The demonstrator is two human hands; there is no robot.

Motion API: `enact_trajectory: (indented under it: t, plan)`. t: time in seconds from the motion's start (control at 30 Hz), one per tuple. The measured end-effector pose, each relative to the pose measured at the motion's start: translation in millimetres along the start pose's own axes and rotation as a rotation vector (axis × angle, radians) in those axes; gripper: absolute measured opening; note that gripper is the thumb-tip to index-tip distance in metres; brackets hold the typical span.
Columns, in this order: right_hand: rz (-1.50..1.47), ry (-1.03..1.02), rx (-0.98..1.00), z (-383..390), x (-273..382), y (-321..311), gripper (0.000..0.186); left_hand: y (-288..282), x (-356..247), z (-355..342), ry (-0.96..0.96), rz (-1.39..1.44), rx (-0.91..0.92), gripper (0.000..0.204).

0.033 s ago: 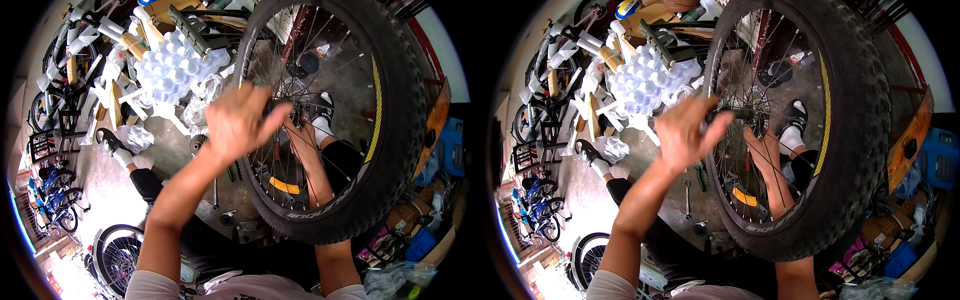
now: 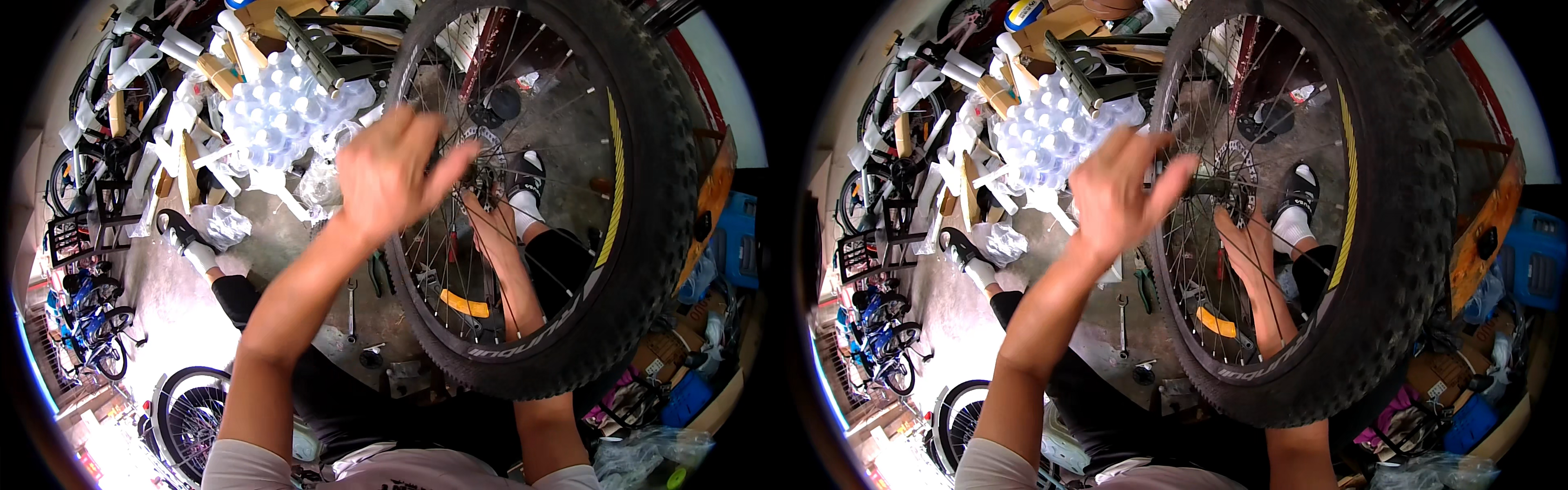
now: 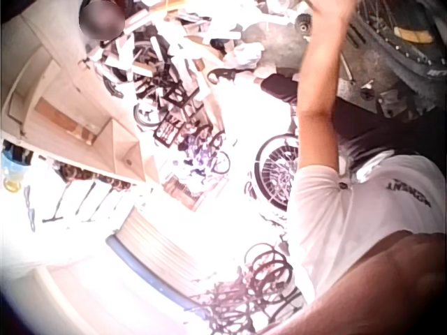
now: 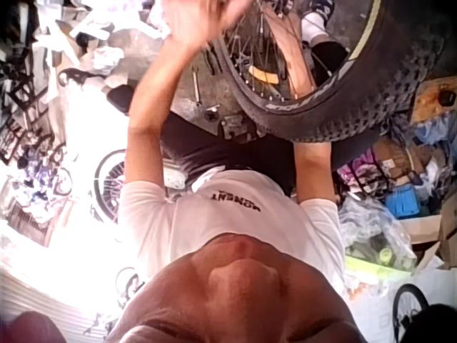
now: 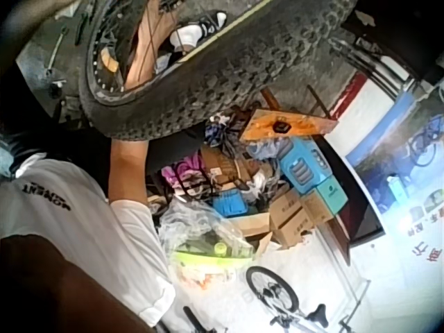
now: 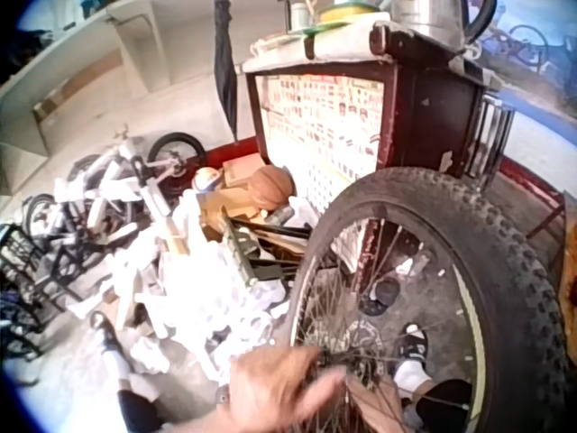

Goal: The person works on a bicycle wheel, first handling a small metal component and then using a wrench to tighten or adjust the axle and hub area.

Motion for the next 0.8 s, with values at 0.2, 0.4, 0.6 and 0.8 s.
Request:
enact_trajectory:
  t: [0.2,0.4,0.6,0.8]
  plan:
    - [-0.189,0.028,0.176,-6,-2,24,0.022,45,136,-25,-0.356,0.049,0.060,0.035]
    - [-0.218,-0.088,0.012,-10,-17,19,0.027,88,201,78,-1.125,0.334,0.109,0.051]
    - [-0.120,-0.069,0.103,-10,-4,39,0.023,60,222,171,-1.333,0.220,-0.053,0.040]
    - [-0.074,-0.102,-0.027,-9,-9,10,0.027,80,158,224,-1.485,0.466,-0.178,0.042]
Point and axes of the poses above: each hand's wrist, its own z-axis away from the middle knuckle, its own y-axis out of the palm, x = y × z, the point moved 4 cm from there along -z, towards the middle knuckle, and after that the axes turned 12 degrees about z, right-handed, at the moved point
